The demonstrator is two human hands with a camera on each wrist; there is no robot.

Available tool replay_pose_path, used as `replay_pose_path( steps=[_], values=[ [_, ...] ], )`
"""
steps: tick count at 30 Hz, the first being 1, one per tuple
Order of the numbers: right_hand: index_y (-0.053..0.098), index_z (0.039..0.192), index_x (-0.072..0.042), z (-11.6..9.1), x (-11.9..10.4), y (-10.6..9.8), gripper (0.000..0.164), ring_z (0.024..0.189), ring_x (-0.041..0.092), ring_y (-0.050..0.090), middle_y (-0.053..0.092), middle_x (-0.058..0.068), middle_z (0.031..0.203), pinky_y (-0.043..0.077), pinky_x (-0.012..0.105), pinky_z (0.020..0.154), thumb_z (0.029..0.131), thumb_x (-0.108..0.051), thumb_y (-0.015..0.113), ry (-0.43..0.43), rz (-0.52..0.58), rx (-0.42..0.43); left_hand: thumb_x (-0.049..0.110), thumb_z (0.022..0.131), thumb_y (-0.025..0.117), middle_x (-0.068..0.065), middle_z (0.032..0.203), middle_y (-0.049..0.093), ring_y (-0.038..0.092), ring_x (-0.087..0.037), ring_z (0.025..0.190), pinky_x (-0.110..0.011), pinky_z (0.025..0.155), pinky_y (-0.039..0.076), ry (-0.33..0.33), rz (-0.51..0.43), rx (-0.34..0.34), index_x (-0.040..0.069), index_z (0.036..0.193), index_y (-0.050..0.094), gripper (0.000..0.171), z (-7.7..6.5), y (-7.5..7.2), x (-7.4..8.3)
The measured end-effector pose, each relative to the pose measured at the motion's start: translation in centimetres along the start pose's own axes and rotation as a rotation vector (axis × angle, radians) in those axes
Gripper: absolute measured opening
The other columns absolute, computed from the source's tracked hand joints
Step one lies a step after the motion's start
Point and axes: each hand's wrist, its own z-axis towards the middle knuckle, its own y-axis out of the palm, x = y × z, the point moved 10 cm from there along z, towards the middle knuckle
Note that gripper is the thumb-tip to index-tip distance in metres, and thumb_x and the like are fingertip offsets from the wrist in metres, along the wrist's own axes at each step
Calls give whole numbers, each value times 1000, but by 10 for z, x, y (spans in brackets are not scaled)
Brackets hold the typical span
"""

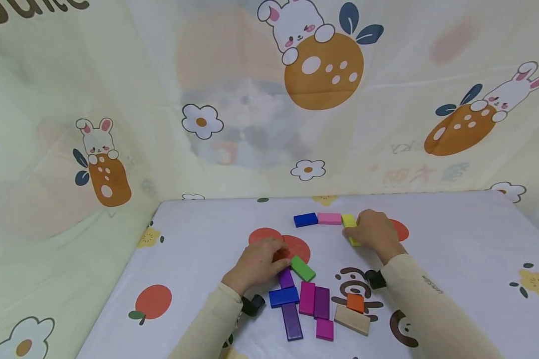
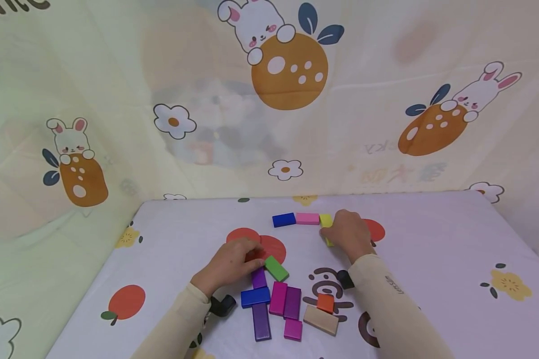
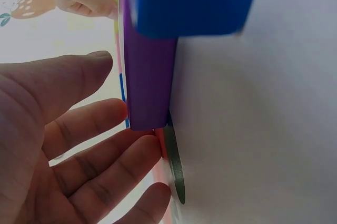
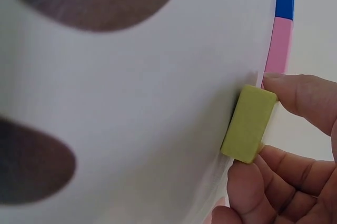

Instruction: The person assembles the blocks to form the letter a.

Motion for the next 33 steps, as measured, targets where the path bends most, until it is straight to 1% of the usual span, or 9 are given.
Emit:
replay_pose_path(
  steps=[6,12,16,22,25,28,33],
  values=[
    [63,115,12,0,-1,1,55,81,30,58,63,17,88,47,36,66,90,-35,78,-2,-9,-1,28,98,74,1,100,68,59,-10,90,-26,80,53,-2,-1,1,11,123,74,31,0,0,1],
    [65,115,11,-1,0,2,54,82,30,57,62,16,87,46,37,68,90,-35,79,-13,6,-10,29,98,75,2,101,68,59,-10,91,-26,80,53,-12,-2,-4,12,124,74,32,-1,0,1],
    [65,120,11,-2,1,4,57,86,32,58,65,18,94,48,38,71,90,-36,79,-20,22,-15,30,98,74,2,102,68,60,-10,92,-26,80,53,-19,-3,-8,12,125,74,32,-2,0,1],
    [60,130,13,-6,0,4,64,98,37,57,65,26,114,52,47,82,88,-32,78,-69,18,-28,30,98,74,2,100,67,58,-10,90,-25,79,52,-21,7,-10,13,125,73,32,-2,0,2],
    [58,133,14,-8,0,5,65,101,39,57,63,28,120,53,51,87,87,-28,77,-81,25,-37,31,98,74,2,102,67,58,-10,91,-26,80,52,-27,7,-12,13,126,73,32,-2,0,1],
    [58,132,14,-8,0,5,64,101,39,56,62,29,122,53,52,88,86,-26,76,-87,38,-39,31,98,74,2,103,68,59,-10,92,-26,80,53,-30,4,-12,13,126,73,33,-2,0,1],
    [59,131,15,-9,-1,4,61,100,39,56,63,30,121,52,50,86,87,-24,76,-98,53,-28,31,98,74,2,103,68,59,-10,92,-26,80,53,-31,1,-10,13,125,73,33,-2,-1,1]
  ],
)
